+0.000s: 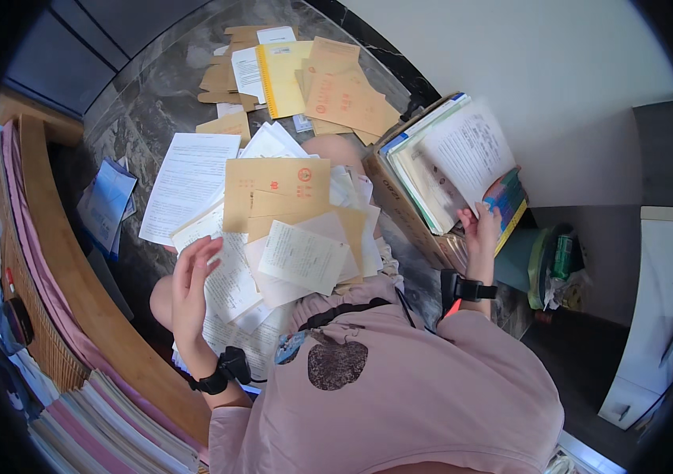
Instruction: The recorder is sitting on the floor, sorting through a large stack of papers, booklets, and documents.
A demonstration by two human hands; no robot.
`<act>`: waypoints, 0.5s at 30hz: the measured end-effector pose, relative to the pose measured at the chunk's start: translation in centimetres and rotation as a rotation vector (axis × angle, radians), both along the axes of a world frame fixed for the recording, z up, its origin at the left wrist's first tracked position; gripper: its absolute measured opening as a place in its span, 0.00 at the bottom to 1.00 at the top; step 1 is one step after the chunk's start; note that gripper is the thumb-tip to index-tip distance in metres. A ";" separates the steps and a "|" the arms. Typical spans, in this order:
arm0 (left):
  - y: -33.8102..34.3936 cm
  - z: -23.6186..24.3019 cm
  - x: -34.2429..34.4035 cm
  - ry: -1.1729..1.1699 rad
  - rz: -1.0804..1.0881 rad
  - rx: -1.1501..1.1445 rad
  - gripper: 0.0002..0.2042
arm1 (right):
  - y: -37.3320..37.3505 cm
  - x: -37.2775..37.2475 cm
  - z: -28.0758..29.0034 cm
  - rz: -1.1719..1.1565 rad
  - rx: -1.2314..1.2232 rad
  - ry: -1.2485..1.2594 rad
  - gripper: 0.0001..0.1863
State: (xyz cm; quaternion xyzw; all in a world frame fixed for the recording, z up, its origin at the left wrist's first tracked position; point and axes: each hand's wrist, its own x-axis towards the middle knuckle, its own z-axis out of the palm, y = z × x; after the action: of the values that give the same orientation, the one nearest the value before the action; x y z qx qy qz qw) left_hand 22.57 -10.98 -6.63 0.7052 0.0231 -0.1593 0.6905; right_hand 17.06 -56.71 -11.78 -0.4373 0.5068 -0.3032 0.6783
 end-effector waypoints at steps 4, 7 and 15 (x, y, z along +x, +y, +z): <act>1.3 -1.0 1.1 -0.025 -0.099 0.383 0.17 | 1.3 -0.1 0.4 0.236 -0.185 0.048 0.29; 2.8 -2.4 2.0 0.025 -0.186 0.633 0.19 | -0.1 -0.4 -0.8 0.350 -0.067 0.111 0.25; 6.8 -11.1 2.8 -0.064 -0.177 0.947 0.26 | -0.6 -0.8 -1.1 0.775 -1.217 1.028 0.23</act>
State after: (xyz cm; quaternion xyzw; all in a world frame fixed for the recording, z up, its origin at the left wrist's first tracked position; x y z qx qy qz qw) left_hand 25.42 -4.14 -17.71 0.9460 0.0120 -0.1675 0.2774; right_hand 16.24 -57.26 -12.86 -0.9455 0.3158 -0.0351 0.0715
